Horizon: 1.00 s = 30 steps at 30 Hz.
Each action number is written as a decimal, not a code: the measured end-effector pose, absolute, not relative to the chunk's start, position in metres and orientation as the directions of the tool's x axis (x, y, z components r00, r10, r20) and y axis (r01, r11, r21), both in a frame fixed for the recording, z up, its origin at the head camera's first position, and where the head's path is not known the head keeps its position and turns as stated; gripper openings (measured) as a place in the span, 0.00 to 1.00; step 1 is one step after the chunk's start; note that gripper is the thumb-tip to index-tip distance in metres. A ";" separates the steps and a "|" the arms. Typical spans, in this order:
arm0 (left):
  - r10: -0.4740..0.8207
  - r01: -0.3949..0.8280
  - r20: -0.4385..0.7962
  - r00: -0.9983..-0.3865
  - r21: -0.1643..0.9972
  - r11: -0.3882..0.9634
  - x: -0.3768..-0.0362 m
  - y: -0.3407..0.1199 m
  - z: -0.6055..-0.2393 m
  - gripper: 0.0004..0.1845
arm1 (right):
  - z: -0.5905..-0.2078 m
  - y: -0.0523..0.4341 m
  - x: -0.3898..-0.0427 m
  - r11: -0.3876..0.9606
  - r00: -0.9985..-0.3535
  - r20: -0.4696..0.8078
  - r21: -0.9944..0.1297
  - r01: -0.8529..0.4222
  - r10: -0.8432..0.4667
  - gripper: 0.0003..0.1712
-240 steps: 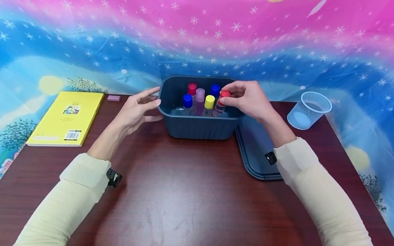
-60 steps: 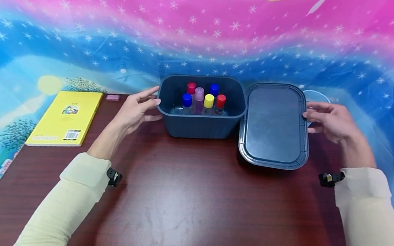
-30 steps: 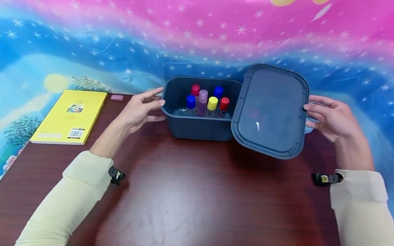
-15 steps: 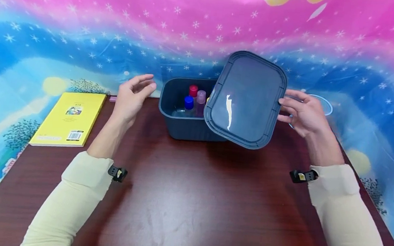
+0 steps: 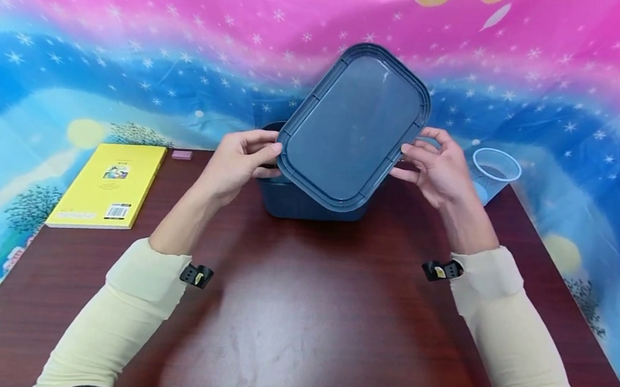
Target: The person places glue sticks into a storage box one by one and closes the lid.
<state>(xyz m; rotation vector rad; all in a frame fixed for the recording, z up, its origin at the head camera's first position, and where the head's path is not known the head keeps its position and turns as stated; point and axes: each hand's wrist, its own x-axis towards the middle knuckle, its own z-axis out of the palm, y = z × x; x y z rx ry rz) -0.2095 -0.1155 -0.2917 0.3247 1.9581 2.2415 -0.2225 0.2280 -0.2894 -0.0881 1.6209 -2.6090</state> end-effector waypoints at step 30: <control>0.131 0.305 0.321 -0.938 0.944 -0.127 -0.202 -0.146 -0.237 0.14 | -0.220 0.233 -0.239 0.115 -0.942 0.335 -0.937 -0.329 0.036 0.11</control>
